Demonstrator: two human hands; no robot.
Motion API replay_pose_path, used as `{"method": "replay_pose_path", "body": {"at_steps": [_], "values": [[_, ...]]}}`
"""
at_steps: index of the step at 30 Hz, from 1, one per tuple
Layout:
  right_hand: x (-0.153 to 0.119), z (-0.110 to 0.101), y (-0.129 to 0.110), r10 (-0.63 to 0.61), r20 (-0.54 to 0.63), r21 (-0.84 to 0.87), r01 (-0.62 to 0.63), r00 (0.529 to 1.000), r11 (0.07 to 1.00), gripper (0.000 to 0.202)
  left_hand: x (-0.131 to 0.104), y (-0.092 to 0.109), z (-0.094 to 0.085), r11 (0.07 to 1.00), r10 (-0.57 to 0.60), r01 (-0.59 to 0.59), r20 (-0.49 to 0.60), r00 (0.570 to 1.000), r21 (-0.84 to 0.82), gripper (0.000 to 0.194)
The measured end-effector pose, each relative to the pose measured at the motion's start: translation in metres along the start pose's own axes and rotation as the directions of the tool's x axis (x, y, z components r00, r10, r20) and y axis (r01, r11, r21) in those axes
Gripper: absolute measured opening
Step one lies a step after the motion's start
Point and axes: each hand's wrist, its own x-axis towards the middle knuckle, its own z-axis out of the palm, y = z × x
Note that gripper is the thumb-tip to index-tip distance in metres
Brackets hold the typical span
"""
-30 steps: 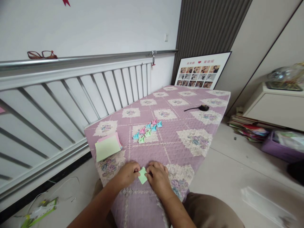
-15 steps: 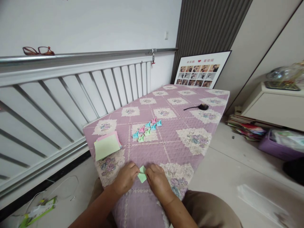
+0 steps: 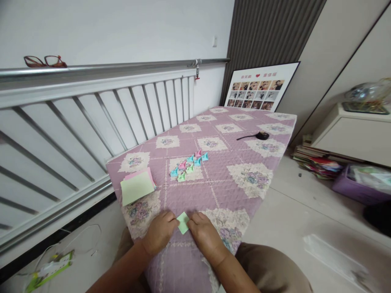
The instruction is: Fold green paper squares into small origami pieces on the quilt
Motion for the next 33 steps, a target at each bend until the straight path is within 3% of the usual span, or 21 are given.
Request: {"method": "replay_pose_path", "body": {"at_steps": [8,23,33], "values": [[-0.0023,-0.0007,0.0004,-0.01,-0.007,0.035,0.01,1.0,0.999,0.03,-0.0056,0.0048,0.0031,0.999,-0.004,0.005,-0.017,1.0,0.044,0.014],[-0.0033,0.0034,0.0018,-0.062,-0.157,0.098,0.078,0.986,0.992,0.03,-0.0062,0.0073,0.0042,0.996,-0.051,0.054,-0.047,0.998,0.071,0.012],[-0.0029,0.0029,0.0025,-0.068,-0.107,0.102,0.079,0.992,0.992,0.027,-0.0061,0.0057,0.0017,0.992,0.03,-0.027,-0.02,0.999,0.122,0.011]]}}
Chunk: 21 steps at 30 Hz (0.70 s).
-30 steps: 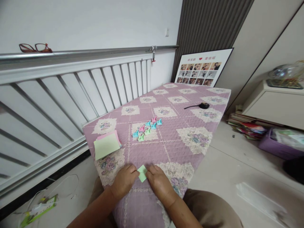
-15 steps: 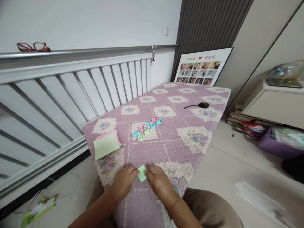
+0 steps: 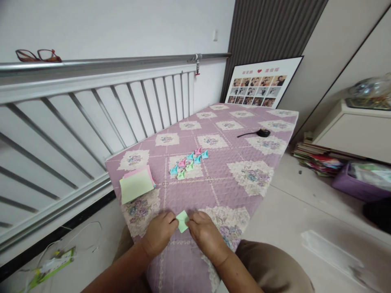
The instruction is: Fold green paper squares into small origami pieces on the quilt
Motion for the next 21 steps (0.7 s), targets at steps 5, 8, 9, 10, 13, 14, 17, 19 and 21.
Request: {"method": "replay_pose_path", "body": {"at_steps": [5,8,9,10,13,14,17,19,21], "values": [[0.0,0.0,0.001,0.001,0.004,0.007,-0.001,1.0,1.0,0.027,0.001,-0.001,-0.004,0.999,0.041,-0.041,0.02,0.999,0.029,0.01],[-0.001,-0.001,-0.001,0.001,0.01,0.018,-0.001,1.0,1.0,0.025,0.001,-0.001,-0.005,0.997,0.059,-0.061,0.03,0.998,0.046,0.01],[-0.001,-0.002,-0.001,0.003,0.022,0.019,-0.004,1.0,1.0,0.024,0.002,-0.002,-0.006,0.996,0.066,-0.068,0.034,0.997,0.051,0.01],[-0.001,-0.003,-0.002,0.008,0.036,0.019,-0.009,0.999,1.0,0.022,0.002,-0.002,-0.006,0.996,0.073,-0.075,0.037,0.997,0.055,0.011],[-0.002,-0.006,-0.005,0.022,0.089,0.016,-0.024,0.996,1.0,0.017,0.003,-0.003,-0.006,0.993,0.093,-0.095,0.042,0.995,0.065,0.011],[-0.002,-0.007,-0.006,0.026,0.104,0.015,-0.028,0.994,1.0,0.017,0.003,-0.003,-0.006,0.993,0.098,-0.1,0.042,0.994,0.067,0.011],[-0.001,-0.011,-0.008,0.032,0.151,0.004,-0.033,0.988,0.999,0.023,0.002,-0.001,-0.008,0.992,0.104,-0.106,0.037,0.994,0.075,0.009],[0.0,-0.014,-0.01,0.032,0.177,-0.013,-0.03,0.984,0.999,0.03,-0.002,0.001,-0.009,0.991,0.108,-0.111,0.033,0.994,0.078,0.01],[0.002,-0.017,-0.011,0.031,0.206,-0.032,-0.025,0.978,0.999,0.035,-0.009,0.003,-0.01,0.99,0.113,-0.114,0.023,0.993,0.08,0.015]]}}
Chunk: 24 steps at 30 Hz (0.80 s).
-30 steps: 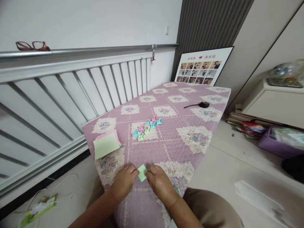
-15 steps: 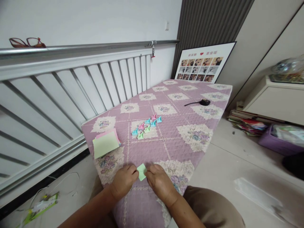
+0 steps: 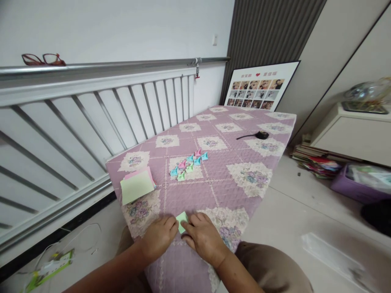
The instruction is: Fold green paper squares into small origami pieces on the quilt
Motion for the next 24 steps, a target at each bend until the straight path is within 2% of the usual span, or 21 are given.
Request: {"method": "replay_pose_path", "body": {"at_steps": [5,9,16,20,24], "values": [[-0.004,-0.003,-0.008,0.027,0.044,-0.047,-0.025,0.999,0.999,0.05,-0.018,0.006,0.007,1.0,-0.026,0.025,-0.062,0.998,-0.013,0.035],[-0.015,0.011,-0.018,0.115,0.012,-0.156,-0.111,0.993,0.981,0.06,-0.023,0.008,0.01,0.998,-0.047,0.046,-0.026,0.999,-0.048,0.039],[-0.032,0.035,-0.024,0.232,-0.152,-0.177,-0.258,0.961,0.95,0.054,-0.019,0.009,-0.001,0.99,-0.088,0.092,0.043,0.995,-0.111,0.037],[-0.035,0.039,-0.027,0.283,-0.224,-0.142,-0.319,0.933,0.937,0.05,-0.02,0.009,0.001,0.982,-0.122,0.128,0.05,0.991,-0.139,0.038],[-0.029,0.034,-0.031,0.347,-0.265,-0.094,-0.382,0.9,0.919,0.04,-0.018,0.01,0.002,0.977,-0.142,0.15,0.065,0.988,-0.151,0.039]]}}
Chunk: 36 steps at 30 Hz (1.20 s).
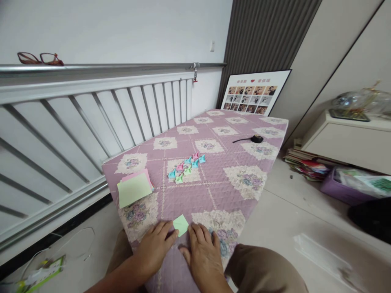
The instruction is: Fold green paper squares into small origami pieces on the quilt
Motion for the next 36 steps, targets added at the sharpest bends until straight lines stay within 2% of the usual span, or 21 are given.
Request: {"method": "replay_pose_path", "body": {"at_steps": [3,7,10,12,14,17,19,23,29,33,36], "values": [[0.016,-0.007,-0.004,0.111,0.007,0.037,-0.111,0.994,0.993,0.016,0.001,0.002,-0.003,1.0,0.0,0.0,0.008,1.0,0.005,0.039],[0.039,-0.011,-0.006,0.245,0.045,0.032,-0.246,0.969,0.969,0.014,0.0,0.003,-0.008,1.0,-0.003,0.003,0.02,1.0,-0.008,0.041],[0.046,-0.007,-0.005,0.26,0.026,0.038,-0.26,0.965,0.965,0.014,0.003,0.003,-0.009,0.996,-0.033,0.033,0.01,0.999,-0.078,0.037],[0.045,-0.004,-0.004,0.26,0.004,0.046,-0.26,0.966,0.965,0.016,0.01,0.004,-0.01,0.984,-0.074,0.071,-0.009,0.997,-0.161,0.026],[0.041,-0.002,-0.004,0.245,-0.025,0.051,-0.244,0.969,0.968,0.015,0.019,0.006,-0.011,0.961,-0.151,0.14,-0.028,0.988,-0.237,0.016],[0.035,0.002,-0.002,0.211,-0.102,0.051,-0.207,0.972,0.977,0.015,0.034,0.008,-0.013,0.912,-0.308,0.288,-0.023,0.951,-0.292,0.01],[0.033,0.004,0.0,0.182,-0.15,0.052,-0.176,0.972,0.983,0.016,0.042,0.006,-0.014,0.89,-0.363,0.345,-0.004,0.932,-0.298,0.012],[0.032,0.01,0.006,0.133,-0.165,0.066,-0.123,0.977,0.99,0.024,0.052,-0.002,-0.016,0.897,-0.328,0.325,0.039,0.944,-0.299,0.024],[0.033,0.013,0.01,0.141,-0.082,0.119,-0.131,0.987,0.984,0.037,0.061,-0.01,-0.019,0.905,-0.275,0.283,0.07,0.959,-0.319,0.021],[0.035,0.006,0.006,0.148,-0.03,0.125,-0.143,0.989,0.982,0.036,0.059,-0.008,-0.019,0.895,-0.271,0.268,0.042,0.962,-0.357,0.018],[0.036,-0.001,0.001,0.152,-0.004,0.133,-0.15,0.988,0.98,0.026,0.053,-0.006,-0.019,0.886,-0.268,0.258,0.028,0.963,-0.385,0.017]]}}
